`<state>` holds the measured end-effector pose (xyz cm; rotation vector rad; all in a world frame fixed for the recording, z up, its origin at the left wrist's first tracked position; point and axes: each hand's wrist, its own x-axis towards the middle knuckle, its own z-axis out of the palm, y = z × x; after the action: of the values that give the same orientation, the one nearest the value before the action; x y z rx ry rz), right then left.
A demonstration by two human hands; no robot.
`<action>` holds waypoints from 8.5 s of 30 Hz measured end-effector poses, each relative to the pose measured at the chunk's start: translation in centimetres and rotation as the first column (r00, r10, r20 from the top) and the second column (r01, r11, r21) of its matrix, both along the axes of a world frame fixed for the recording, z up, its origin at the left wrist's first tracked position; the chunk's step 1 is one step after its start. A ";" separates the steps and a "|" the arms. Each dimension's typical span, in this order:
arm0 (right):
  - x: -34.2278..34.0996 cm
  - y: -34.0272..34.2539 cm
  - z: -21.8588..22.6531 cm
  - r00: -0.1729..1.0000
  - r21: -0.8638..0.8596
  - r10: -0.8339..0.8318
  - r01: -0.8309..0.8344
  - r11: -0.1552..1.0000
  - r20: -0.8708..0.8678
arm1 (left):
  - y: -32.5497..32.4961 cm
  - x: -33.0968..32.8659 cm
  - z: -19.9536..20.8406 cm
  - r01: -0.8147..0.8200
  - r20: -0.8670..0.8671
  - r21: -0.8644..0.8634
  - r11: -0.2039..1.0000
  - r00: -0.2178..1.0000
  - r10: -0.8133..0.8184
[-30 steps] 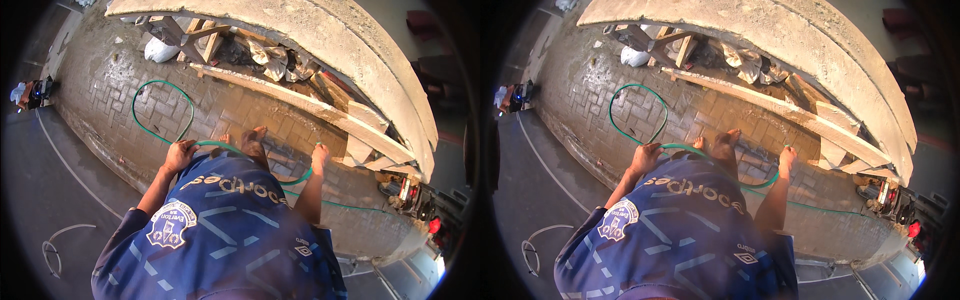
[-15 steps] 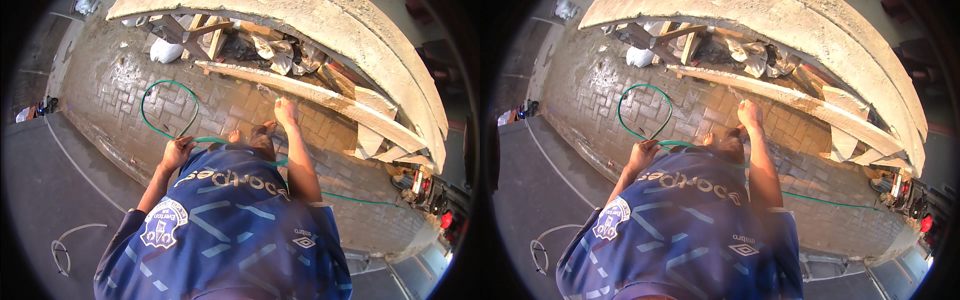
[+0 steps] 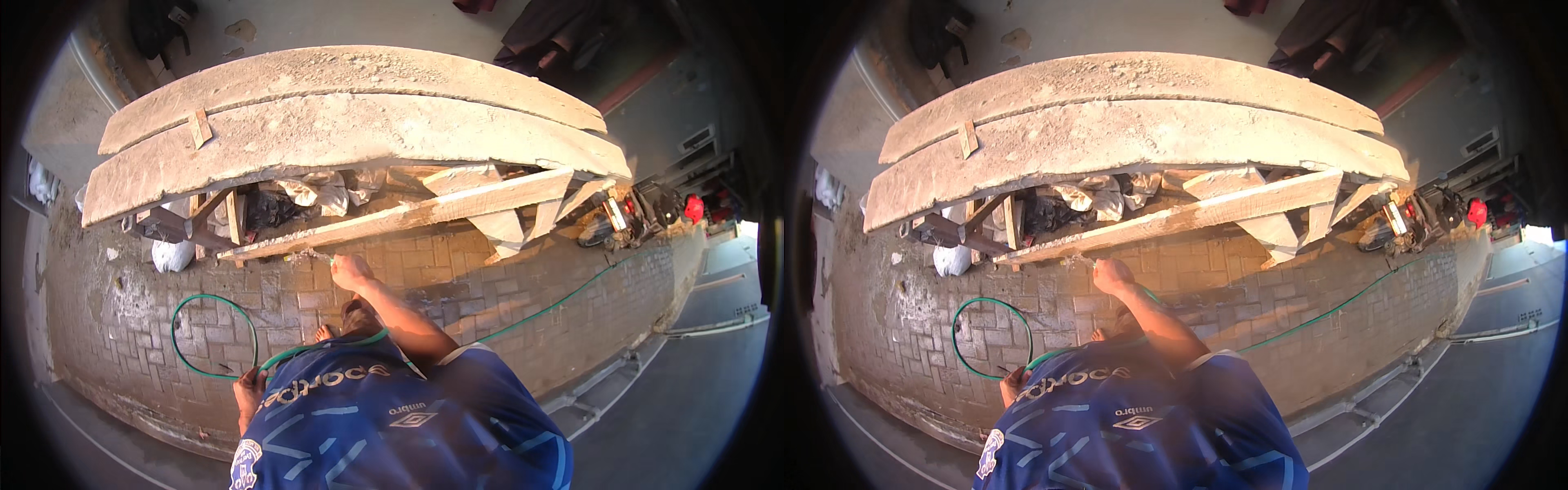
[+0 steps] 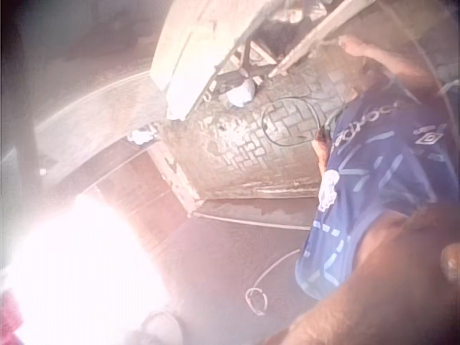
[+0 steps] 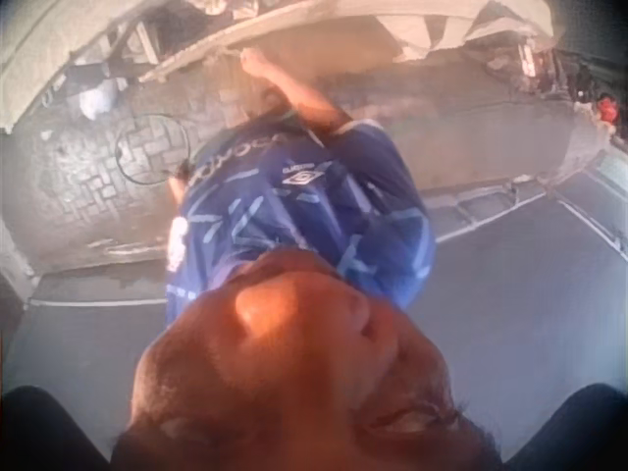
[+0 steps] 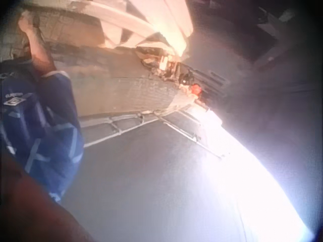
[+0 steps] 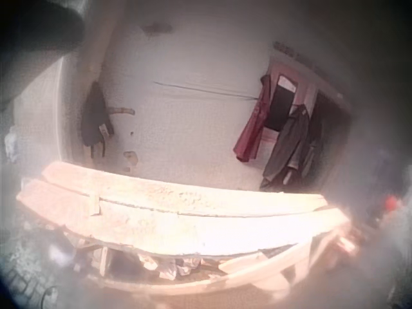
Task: The person uses a green hose to spray water on a paved outdoor area, cleaning the ground and a stack of wooden planks. The person moves around the area to cover different sections and briefly touches a bag of material before continuing to spray the wood.
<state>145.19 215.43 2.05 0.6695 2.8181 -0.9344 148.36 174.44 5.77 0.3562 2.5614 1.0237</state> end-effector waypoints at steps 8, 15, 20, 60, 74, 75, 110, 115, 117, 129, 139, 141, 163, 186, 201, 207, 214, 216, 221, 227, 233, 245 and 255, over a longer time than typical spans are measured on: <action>5.5 3.4 0.6 0.978 -0.002 -0.197 0.197 0.980 0.065 | 4.0 -4.9 0.0 0.221 -0.110 0.016 0.975 0.970 -0.218; 11.8 9.7 -0.6 0.809 0.054 -0.587 0.588 0.807 -0.047 | 6.6 -6.6 1.8 0.282 -0.211 0.051 0.958 0.941 -0.265; 16.1 11.5 -0.5 0.634 -0.022 -0.754 0.763 0.646 -0.175 | 6.6 -7.5 3.0 0.252 -0.183 0.075 0.965 0.955 -0.236; -7.6 1.0 35.6 0.708 0.258 0.234 -0.075 0.963 -0.666 | 2.6 -1.3 7.1 0.038 -0.219 0.254 0.967 0.975 0.019; -7.9 4.6 34.7 0.712 0.374 0.244 0.029 0.927 -0.659 | 3.8 1.9 8.4 0.011 -0.231 0.228 0.974 0.972 0.043; -7.4 5.8 34.4 0.714 0.376 0.234 0.044 0.925 -0.659 | 4.1 2.1 8.5 0.013 -0.239 0.240 0.971 0.970 0.046; 29.3 43.6 38.7 0.632 0.434 -0.492 0.772 0.463 -0.599 | 33.4 7.4 19.3 0.633 -0.355 0.377 0.676 0.773 -0.526; 29.5 44.8 37.8 0.636 0.451 -0.489 0.770 0.451 -0.597 | 34.3 7.8 18.8 0.610 -0.322 0.376 0.697 0.792 -0.519; 29.9 45.4 37.5 0.637 0.461 -0.488 0.770 0.440 -0.597 | 34.4 7.7 18.1 0.580 -0.308 0.408 0.706 0.815 -0.491; 31.5 46.0 34.0 0.644 0.340 -0.574 0.760 0.553 -0.505 | 34.5 7.0 16.9 0.578 -0.344 0.395 0.714 0.814 -0.468; 25.7 37.3 33.7 0.758 0.231 -0.375 0.557 0.797 -0.534 | 30.5 7.0 14.8 0.468 -0.289 0.397 0.789 0.880 -0.377; 23.8 34.5 34.6 0.800 0.224 -0.337 0.493 0.841 -0.497 | 29.1 7.0 14.5 0.414 -0.270 0.392 0.821 0.905 -0.328; 2.6 15.2 31.2 0.799 0.251 0.211 -0.078 0.965 -0.563 | 13.5 8.8 14.0 -0.044 -0.339 0.354 0.934 0.925 0.172; 18.3 25.8 30.3 0.758 0.250 -0.312 0.524 0.814 -0.573 | 18.3 8.4 15.5 0.266 -0.340 0.300 0.916 0.927 -0.157; -0.7 11.3 29.9 0.773 0.313 0.272 -0.100 0.945 -0.574 | 10.8 13.1 13.6 -0.167 -0.358 0.335 0.927 0.888 0.289; -9.5 2.2 30.8 0.664 0.381 0.438 -0.241 0.893 -0.606 | 7.0 14.0 12.8 -0.314 -0.393 0.371 0.874 0.800 0.454; -19.1 -6.3 30.8 0.547 0.458 0.541 -0.295 0.839 -0.639 | 2.4 12.8 12.4 -0.403 -0.375 0.427 0.809 0.736 0.564; -21.1 -8.3 30.6 0.580 0.451 0.514 -0.264 0.853 -0.633 | 1.1 12.2 12.5 -0.418 -0.382 0.430 0.800 0.719 0.580; -23.1 -11.5 30.1 0.608 0.445 0.490 -0.239 0.863 -0.624 | -2.4 10.5 12.1 -0.432 -0.387 0.426 0.795 0.707 0.592; -23.1 -13.3 28.4 0.621 0.434 0.478 -0.234 0.870 -0.622 | -5.4 9.8 12.3 -0.433 -0.352 0.407 0.804 0.738 0.576; -26.0 -16.3 28.3 0.596 0.461 0.500 -0.233 0.856 -0.628 | -6.4 9.5 12.1 -0.458 -0.345 0.418 0.784 0.719 0.604; -35.5 -23.2 28.4 0.546 0.437 0.572 -0.369 0.820 -0.613 | -5.9 9.3 12.6 -0.606 -0.384 0.440 0.663 0.540 0.749; -40.8 -27.2 27.3 0.526 0.411 0.595 -0.433 0.802 -0.608 | -4.0 7.5 12.9 -0.666 -0.370 0.442 0.601 0.475 0.798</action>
<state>104.43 188.26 29.34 -0.7399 3.4496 -0.8983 155.83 170.42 18.70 -0.6157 3.1855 1.7559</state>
